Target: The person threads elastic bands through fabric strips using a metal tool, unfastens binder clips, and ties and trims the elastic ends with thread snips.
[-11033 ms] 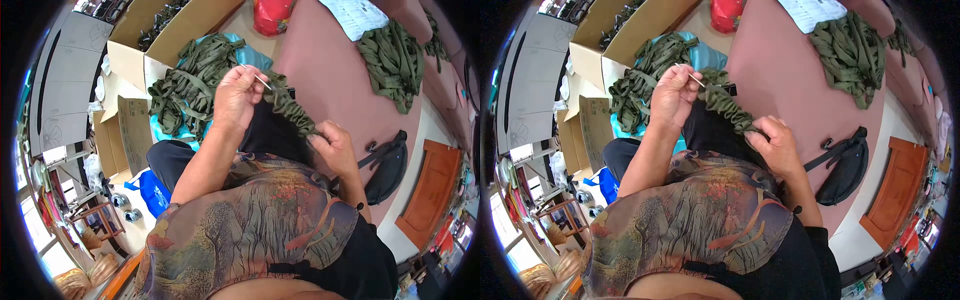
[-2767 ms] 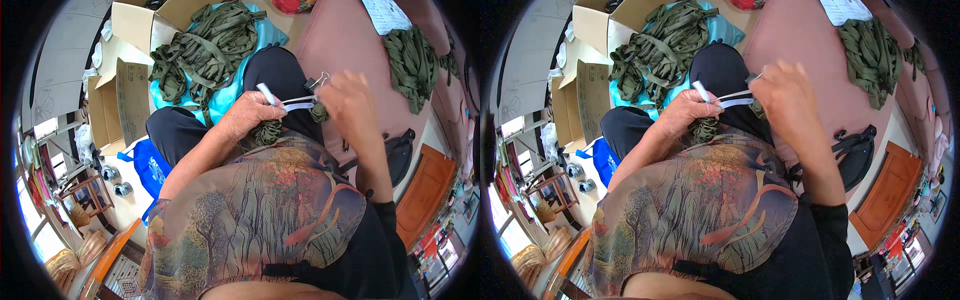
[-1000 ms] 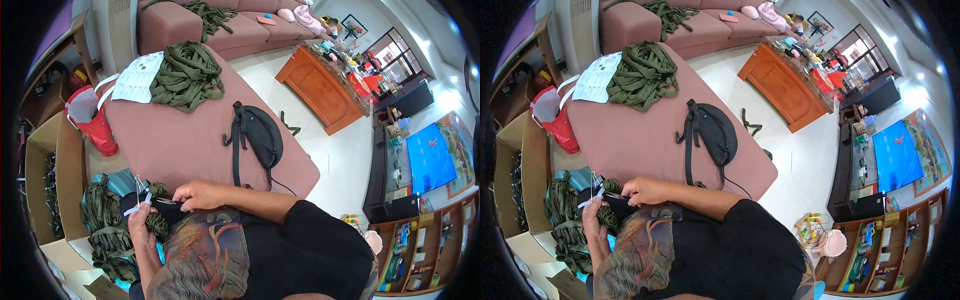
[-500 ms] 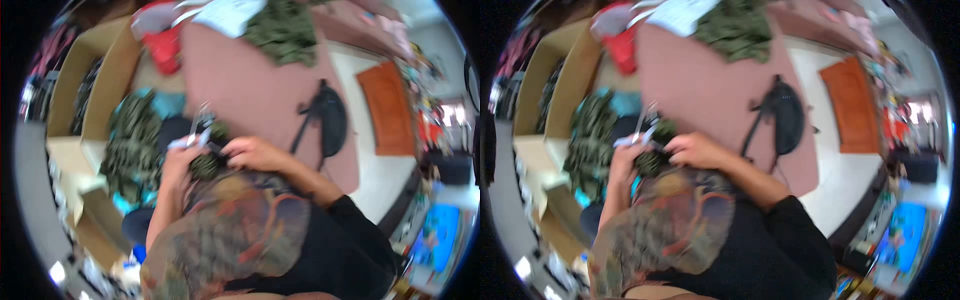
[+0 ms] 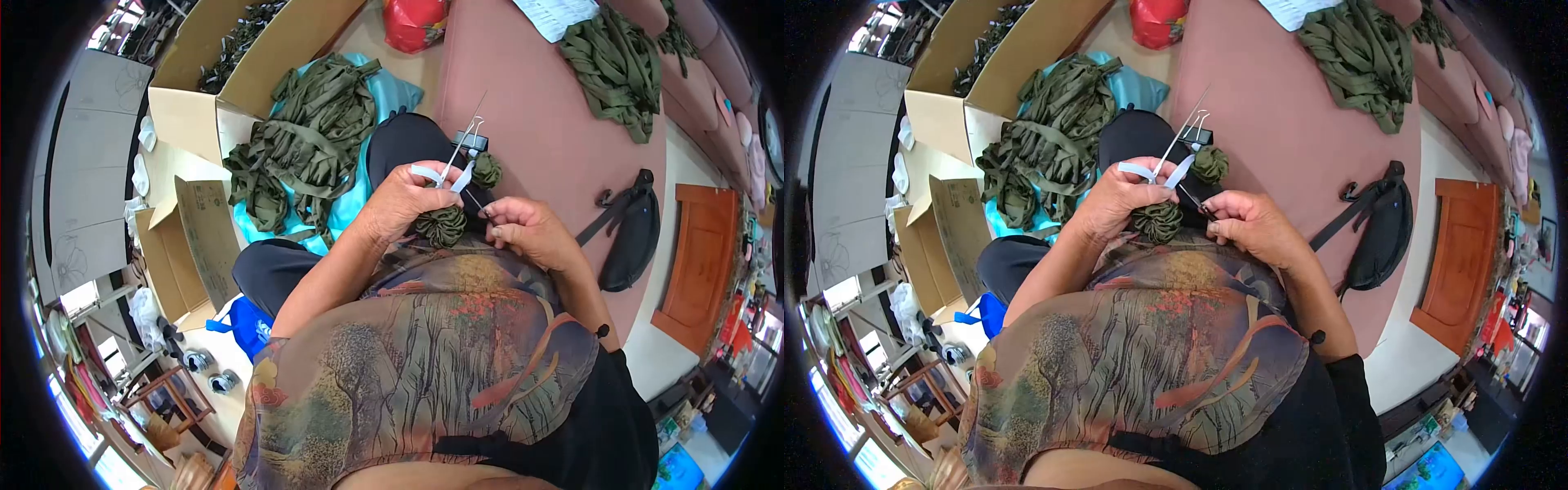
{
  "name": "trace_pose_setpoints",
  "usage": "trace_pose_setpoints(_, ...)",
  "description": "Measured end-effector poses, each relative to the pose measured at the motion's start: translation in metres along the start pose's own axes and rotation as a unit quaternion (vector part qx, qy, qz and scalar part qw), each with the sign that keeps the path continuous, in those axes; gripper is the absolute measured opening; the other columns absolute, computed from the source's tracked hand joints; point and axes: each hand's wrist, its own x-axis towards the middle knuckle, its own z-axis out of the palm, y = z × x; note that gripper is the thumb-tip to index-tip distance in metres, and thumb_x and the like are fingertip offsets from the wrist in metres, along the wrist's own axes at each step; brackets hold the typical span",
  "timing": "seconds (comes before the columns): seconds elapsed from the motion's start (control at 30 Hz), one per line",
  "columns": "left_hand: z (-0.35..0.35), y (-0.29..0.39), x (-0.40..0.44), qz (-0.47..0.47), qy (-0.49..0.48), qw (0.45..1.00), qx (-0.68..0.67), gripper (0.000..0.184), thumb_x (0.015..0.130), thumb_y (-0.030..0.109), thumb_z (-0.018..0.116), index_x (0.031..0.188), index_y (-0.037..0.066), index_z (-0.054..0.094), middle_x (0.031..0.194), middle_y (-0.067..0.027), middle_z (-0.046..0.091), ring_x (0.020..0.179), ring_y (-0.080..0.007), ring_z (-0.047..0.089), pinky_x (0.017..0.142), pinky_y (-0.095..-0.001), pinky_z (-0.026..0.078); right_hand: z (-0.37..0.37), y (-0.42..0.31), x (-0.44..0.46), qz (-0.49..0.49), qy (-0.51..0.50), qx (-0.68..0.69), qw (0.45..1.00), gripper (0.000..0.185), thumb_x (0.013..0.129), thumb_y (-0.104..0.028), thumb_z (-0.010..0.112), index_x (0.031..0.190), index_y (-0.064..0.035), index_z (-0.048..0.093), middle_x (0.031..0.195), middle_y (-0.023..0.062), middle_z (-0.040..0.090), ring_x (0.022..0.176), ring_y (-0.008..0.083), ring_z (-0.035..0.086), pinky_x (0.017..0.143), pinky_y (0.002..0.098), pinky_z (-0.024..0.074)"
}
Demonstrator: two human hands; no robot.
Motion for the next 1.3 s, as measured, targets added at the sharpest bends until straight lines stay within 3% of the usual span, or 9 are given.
trace_pose_setpoints(0.4,-0.011,-0.002,0.004,-0.032,-0.044,0.996,0.065,0.034,0.074,0.004,0.074,0.107,0.003,0.066,0.086,-0.0008,0.065,0.080,-0.0094,0.062,0.078,-0.0240,0.049,0.005,-0.009,0.008,0.021,-0.006,0.008,1.000,0.029,0.087,-0.009,0.063,0.115,0.0009,0.061,0.085,0.0041,0.065,0.069,0.0057,0.058,0.053,0.0151,0.0413)
trace_pose_setpoints(1.3,-0.016,-0.002,0.005,-0.034,-0.064,0.997,0.016,0.034,0.074,0.004,0.074,0.107,0.003,0.067,0.087,-0.0009,0.066,0.079,-0.0086,0.060,0.077,-0.0234,0.049,0.010,-0.005,0.019,0.041,-0.027,0.075,0.996,0.027,0.089,-0.011,0.064,0.113,0.0020,0.060,0.083,0.0044,0.065,0.069,0.0055,0.059,0.051,0.0147,0.0431)
